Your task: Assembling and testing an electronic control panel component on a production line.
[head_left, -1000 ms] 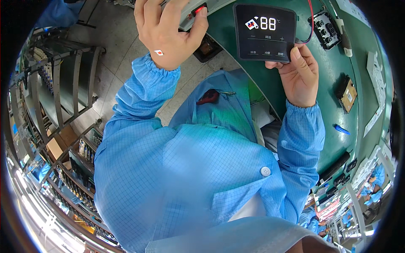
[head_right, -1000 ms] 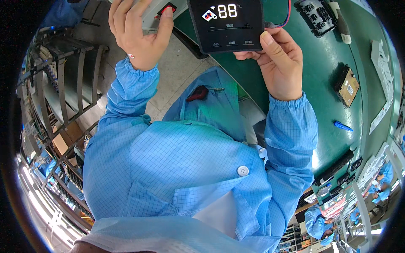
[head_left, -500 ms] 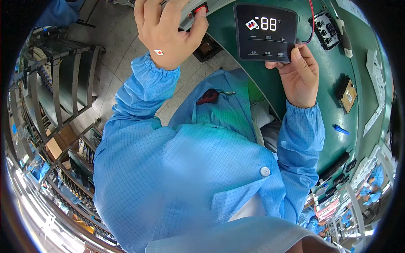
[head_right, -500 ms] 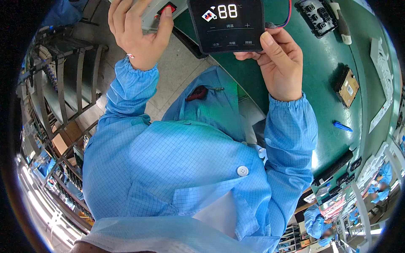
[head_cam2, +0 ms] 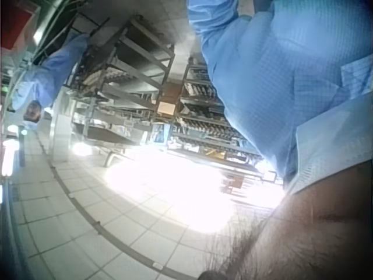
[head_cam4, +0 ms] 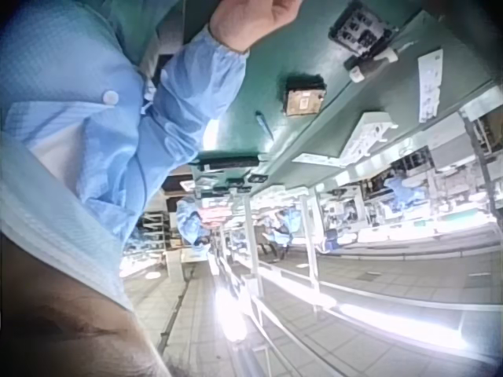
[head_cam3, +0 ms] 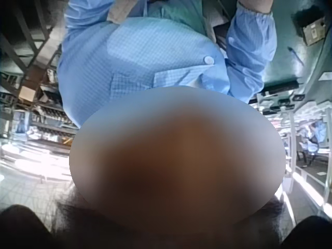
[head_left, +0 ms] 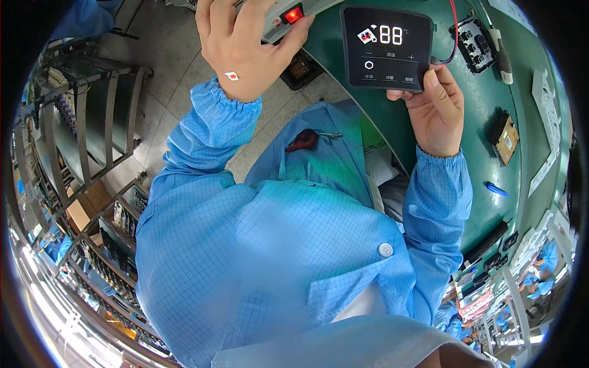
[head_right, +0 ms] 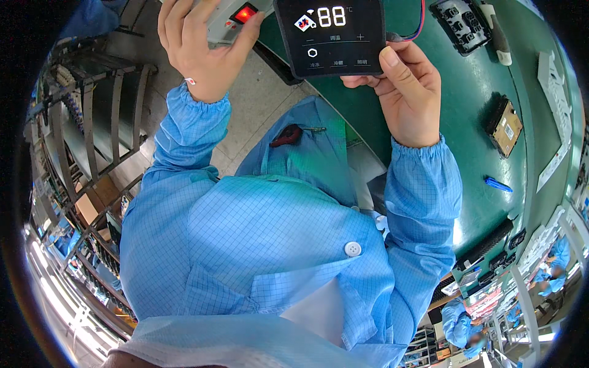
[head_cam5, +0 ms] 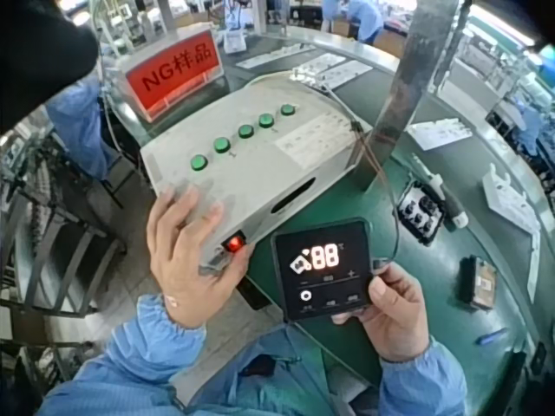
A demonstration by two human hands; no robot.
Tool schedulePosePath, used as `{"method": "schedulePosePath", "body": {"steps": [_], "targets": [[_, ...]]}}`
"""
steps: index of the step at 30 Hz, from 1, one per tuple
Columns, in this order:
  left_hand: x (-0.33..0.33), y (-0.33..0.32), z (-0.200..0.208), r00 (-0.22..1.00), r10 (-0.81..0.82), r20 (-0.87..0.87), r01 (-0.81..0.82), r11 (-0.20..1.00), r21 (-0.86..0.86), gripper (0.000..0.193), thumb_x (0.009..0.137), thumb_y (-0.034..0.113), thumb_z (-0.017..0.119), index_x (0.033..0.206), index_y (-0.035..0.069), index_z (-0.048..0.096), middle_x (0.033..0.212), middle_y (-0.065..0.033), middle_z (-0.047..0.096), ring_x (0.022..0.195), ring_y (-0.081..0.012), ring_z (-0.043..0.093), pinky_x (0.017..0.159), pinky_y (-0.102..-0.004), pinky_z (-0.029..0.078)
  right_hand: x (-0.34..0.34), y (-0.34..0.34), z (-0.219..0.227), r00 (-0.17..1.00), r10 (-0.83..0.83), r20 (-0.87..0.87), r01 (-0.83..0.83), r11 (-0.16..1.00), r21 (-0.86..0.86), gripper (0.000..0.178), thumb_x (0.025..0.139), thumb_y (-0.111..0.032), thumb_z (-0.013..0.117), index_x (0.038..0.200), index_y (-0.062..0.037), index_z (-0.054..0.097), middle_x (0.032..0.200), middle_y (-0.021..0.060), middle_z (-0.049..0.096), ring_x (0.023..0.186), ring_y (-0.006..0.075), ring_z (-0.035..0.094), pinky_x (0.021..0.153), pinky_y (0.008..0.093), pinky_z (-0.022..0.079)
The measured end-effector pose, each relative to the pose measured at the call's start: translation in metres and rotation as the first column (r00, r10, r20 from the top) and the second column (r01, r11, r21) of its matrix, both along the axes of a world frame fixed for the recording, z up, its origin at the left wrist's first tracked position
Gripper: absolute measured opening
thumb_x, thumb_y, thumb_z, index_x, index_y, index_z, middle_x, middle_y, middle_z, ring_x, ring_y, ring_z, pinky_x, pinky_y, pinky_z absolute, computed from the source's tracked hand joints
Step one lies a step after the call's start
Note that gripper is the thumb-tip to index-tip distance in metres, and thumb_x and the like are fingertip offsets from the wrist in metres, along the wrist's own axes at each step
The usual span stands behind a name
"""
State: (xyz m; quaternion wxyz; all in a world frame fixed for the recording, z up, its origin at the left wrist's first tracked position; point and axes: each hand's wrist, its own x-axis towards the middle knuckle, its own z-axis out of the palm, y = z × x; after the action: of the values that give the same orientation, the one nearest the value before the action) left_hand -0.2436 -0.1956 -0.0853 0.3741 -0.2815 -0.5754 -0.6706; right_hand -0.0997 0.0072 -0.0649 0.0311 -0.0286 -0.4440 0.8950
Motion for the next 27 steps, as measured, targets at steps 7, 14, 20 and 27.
{"method": "schedulePosePath", "body": {"steps": [7, 14, 20, 27], "targets": [[-0.0002, -0.0023, -0.0022, 1.0, -0.001, 0.004, 0.001, 1.0, -0.02, 0.056, 0.057, 0.014, 0.083, 0.109, 0.008, 0.062, 0.123, -0.0162, 0.054, 0.118, -0.0446, 0.047, 0.095, -0.0513, 0.041, 0.0002, -0.0004, -0.0008, 1.0, -0.003, 0.0, 0.003, 1.0, -0.009, 0.021, 0.098, -0.012, 0.044, 0.113, 0.0008, 0.051, 0.103, 0.0189, 0.065, 0.085, 0.0279, 0.066, 0.077, 0.0388, 0.054], [-0.0017, -0.0015, -0.0028, 1.0, 0.014, -0.01, -0.014, 1.0, -0.023, 0.056, 0.056, 0.012, 0.083, 0.108, 0.008, 0.062, 0.123, -0.0163, 0.054, 0.117, -0.0442, 0.048, 0.095, -0.051, 0.041, -0.0003, 0.0002, -0.0006, 1.0, 0.001, -0.005, -0.001, 1.0, 0.011, 0.021, 0.098, -0.011, 0.044, 0.113, 0.0005, 0.051, 0.104, 0.019, 0.065, 0.085, 0.0278, 0.066, 0.077, 0.039, 0.054], [-0.004, 0.001, -0.0032, 0.999, 0.028, -0.035, -0.029, 1.0, -0.01, 0.055, 0.056, 0.01, 0.082, 0.108, 0.008, 0.062, 0.123, -0.0163, 0.054, 0.117, -0.044, 0.048, 0.095, -0.0505, 0.041, -0.0002, 0.0001, -0.0014, 1.0, -0.006, -0.007, 0.006, 1.0, 0.016, 0.021, 0.098, -0.011, 0.043, 0.115, 0.0, 0.05, 0.104, 0.0186, 0.065, 0.084, 0.0276, 0.066, 0.077, 0.0393, 0.054], [-0.0061, 0.0015, -0.006, 0.997, 0.045, -0.056, -0.045, 0.999, -0.008, 0.056, 0.056, 0.01, 0.081, 0.109, 0.008, 0.062, 0.124, -0.0164, 0.054, 0.118, -0.0438, 0.048, 0.095, -0.0501, 0.041, 0.0005, -0.0006, -0.001, 1.0, -0.002, -0.016, 0.002, 1.0, -0.002, 0.022, 0.098, -0.011, 0.043, 0.115, 0.0005, 0.05, 0.105, 0.0184, 0.065, 0.084, 0.0276, 0.066, 0.077, 0.0389, 0.054]]}}
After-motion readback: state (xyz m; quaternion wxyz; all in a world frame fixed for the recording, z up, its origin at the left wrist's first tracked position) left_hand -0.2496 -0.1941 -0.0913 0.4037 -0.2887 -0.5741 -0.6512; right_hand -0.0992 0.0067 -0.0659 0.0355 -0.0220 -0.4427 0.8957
